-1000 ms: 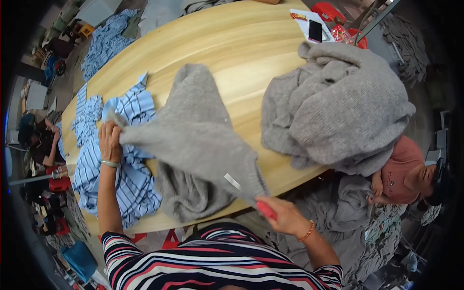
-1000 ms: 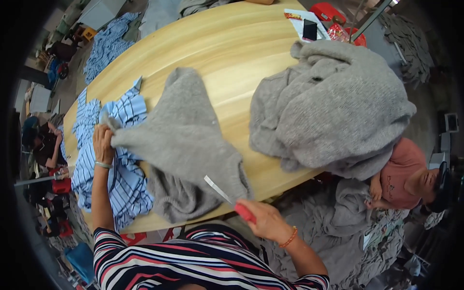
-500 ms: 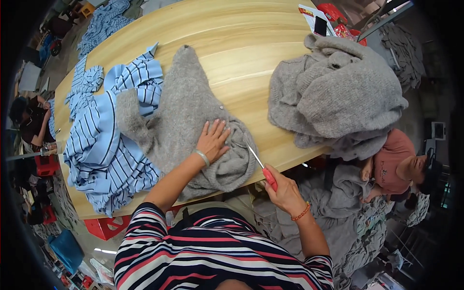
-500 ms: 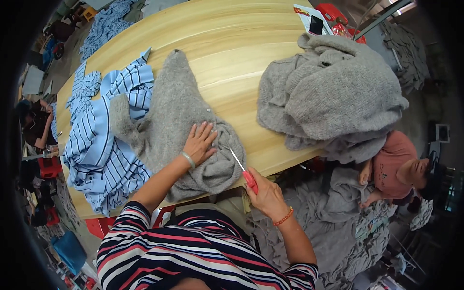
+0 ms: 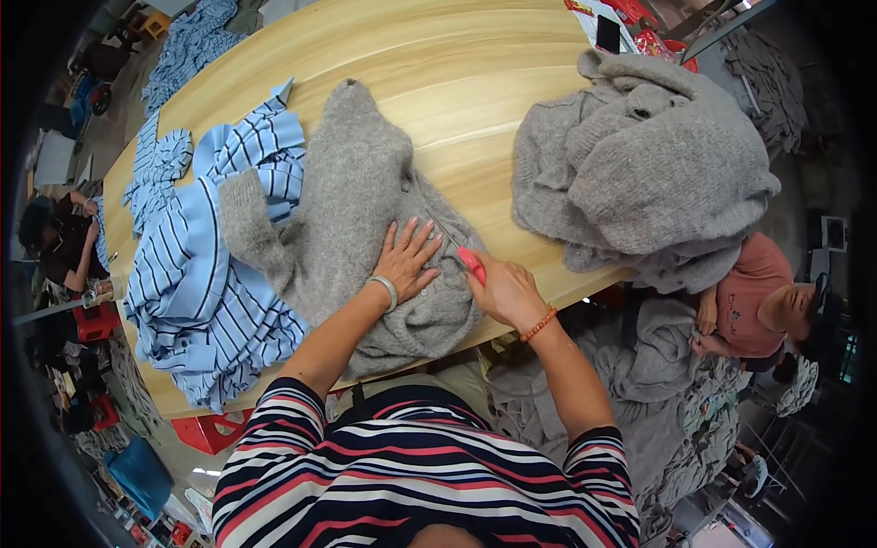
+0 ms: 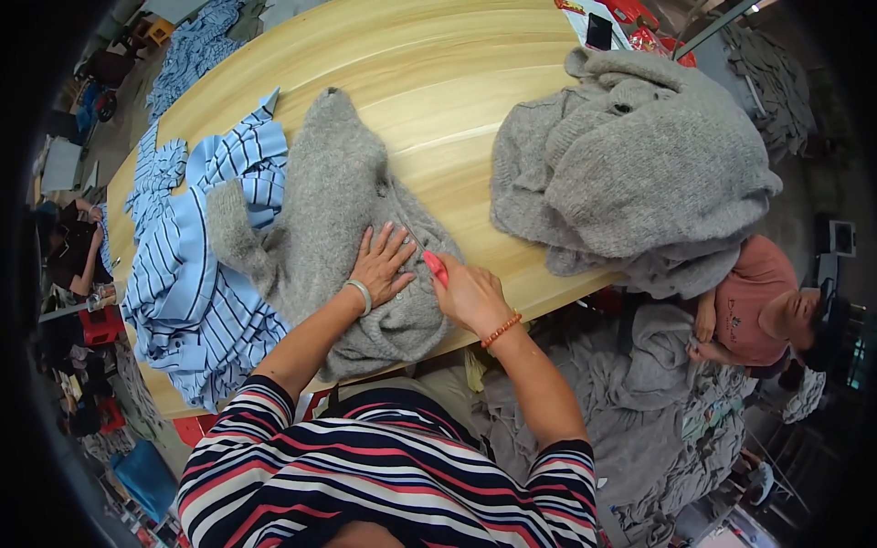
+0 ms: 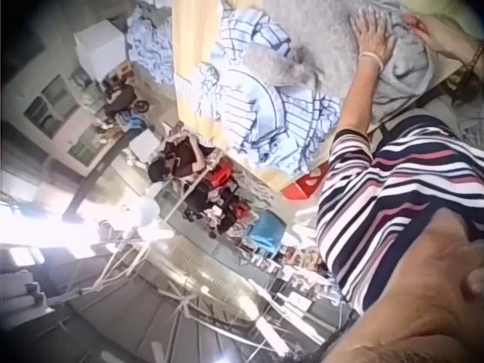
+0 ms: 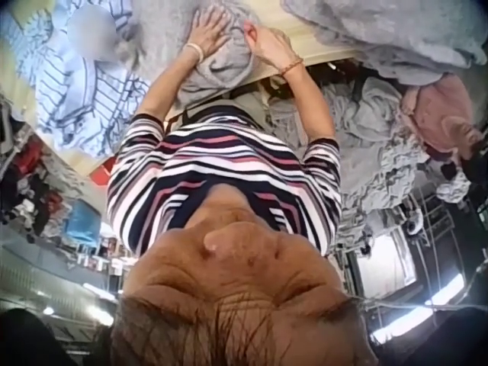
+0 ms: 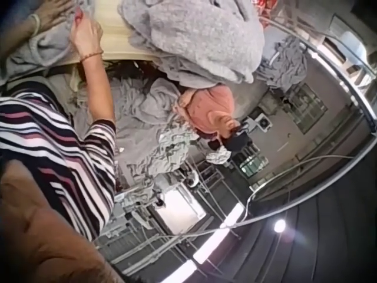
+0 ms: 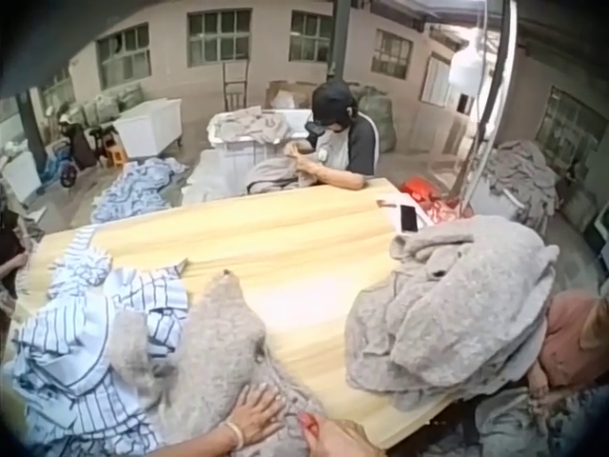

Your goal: Trimming loose threads and inspecting finished garments at a workbench in a sewing factory.

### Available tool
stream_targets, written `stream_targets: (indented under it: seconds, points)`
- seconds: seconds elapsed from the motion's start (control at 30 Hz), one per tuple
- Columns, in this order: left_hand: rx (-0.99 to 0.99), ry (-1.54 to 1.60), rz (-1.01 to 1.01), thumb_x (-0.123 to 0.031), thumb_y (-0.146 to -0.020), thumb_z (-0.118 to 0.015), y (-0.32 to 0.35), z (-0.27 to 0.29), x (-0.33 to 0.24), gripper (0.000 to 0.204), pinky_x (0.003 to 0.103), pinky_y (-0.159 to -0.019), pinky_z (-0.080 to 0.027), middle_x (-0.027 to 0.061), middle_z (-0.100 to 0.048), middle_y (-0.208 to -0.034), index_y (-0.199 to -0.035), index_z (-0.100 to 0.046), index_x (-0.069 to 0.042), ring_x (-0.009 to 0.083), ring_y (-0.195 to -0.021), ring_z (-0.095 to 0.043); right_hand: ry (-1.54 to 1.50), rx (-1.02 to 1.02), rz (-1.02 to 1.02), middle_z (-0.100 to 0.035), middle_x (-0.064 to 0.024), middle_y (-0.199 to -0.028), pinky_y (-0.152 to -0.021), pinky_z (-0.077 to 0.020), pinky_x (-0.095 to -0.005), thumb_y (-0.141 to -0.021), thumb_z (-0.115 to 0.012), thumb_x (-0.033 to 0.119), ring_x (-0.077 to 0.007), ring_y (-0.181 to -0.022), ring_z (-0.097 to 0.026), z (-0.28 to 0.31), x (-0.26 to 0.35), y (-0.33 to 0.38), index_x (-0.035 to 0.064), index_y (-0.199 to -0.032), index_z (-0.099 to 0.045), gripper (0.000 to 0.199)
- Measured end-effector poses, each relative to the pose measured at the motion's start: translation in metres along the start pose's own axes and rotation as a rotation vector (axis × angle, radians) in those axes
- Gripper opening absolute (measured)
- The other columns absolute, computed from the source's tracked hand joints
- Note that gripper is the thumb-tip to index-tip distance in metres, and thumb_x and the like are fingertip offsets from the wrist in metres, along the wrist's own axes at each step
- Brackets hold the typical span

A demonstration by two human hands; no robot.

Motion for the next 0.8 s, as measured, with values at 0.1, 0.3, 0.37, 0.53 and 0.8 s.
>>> stream_targets:
  seconds: [0.1,0.3,0.37,0.53,0.8]
  points:
    - [-0.005,0.02,-0.003,-0.039,-0.086,-0.059,0.0,-0.003,0.001,0.06,0.056,-0.114,-0.009,0.0097,-0.026,-0.152,-0.139,-0.042,-0.016,0.0344,-0.142,-0.016,0.051,0.055,0.007,-0.065,-0.025,-0.089,-0.079,-0.0478,-0.0509,-0.089,-0.055,0.03,-0.044,-0.087,-0.062,0.002,-0.001,0.002,0.0121,-0.123,-0.053,0.039]
    - [-0.012,0.024,0.009,-0.036,-0.087,-0.058,0.001,-0.001,0.007,0.061,0.056,-0.114,-0.008,0.0085,-0.024,-0.153,-0.142,-0.038,-0.018,0.0334,-0.143,-0.015,0.073,0.346,-0.005,-0.065,-0.0257,-0.089,-0.079,-0.0481,-0.0516,-0.088,-0.055,0.031,-0.0435,-0.088,-0.062,-0.017,-0.02,0.065,0.0139,-0.125,-0.054,0.04]
    - [-0.026,-0.004,0.003,-0.035,-0.088,-0.057,0.001,-0.002,0.009,0.061,0.056,-0.114,-0.007,0.0082,-0.024,-0.153,-0.143,-0.037,-0.019,0.0331,-0.143,-0.015,0.058,0.321,-0.012,-0.065,-0.026,-0.089,-0.079,-0.0482,-0.0514,-0.088,-0.055,0.03,-0.0437,-0.087,-0.062,-0.011,-0.014,0.065,0.0146,-0.126,-0.054,0.041]
    - [-0.015,-0.016,-0.012,-0.036,-0.088,-0.057,-0.008,0.0,0.004,0.06,0.055,-0.114,-0.009,0.0091,-0.026,-0.152,-0.142,-0.038,-0.018,0.0333,-0.142,-0.016,0.02,0.036,0.06,-0.064,-0.0255,-0.084,-0.073,-0.0483,-0.0507,-0.088,-0.057,0.028,-0.0446,-0.08,-0.061,0.006,-0.004,0.031,0.0105,-0.121,-0.056,0.038]
    - [-0.184,0.237,0.114,-0.041,-0.083,-0.061,-0.03,0.02,0.023,0.064,0.049,-0.112,-0.019,0.0182,-0.036,-0.144,-0.137,-0.043,-0.011,0.0331,-0.138,-0.027,-0.004,-0.063,0.024,-0.065,-0.0263,-0.085,-0.076,-0.0487,-0.0513,-0.086,-0.059,0.027,-0.0439,-0.083,-0.063,0.002,-0.02,0.029,0.0112,-0.123,-0.051,0.04]
Point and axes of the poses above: each hand's wrist, its own y-axis away from the middle knuckle, its own z-axis out of the back of the hand, x = y × z, the point moved 3 cm from there along -y, towards the middle knuckle
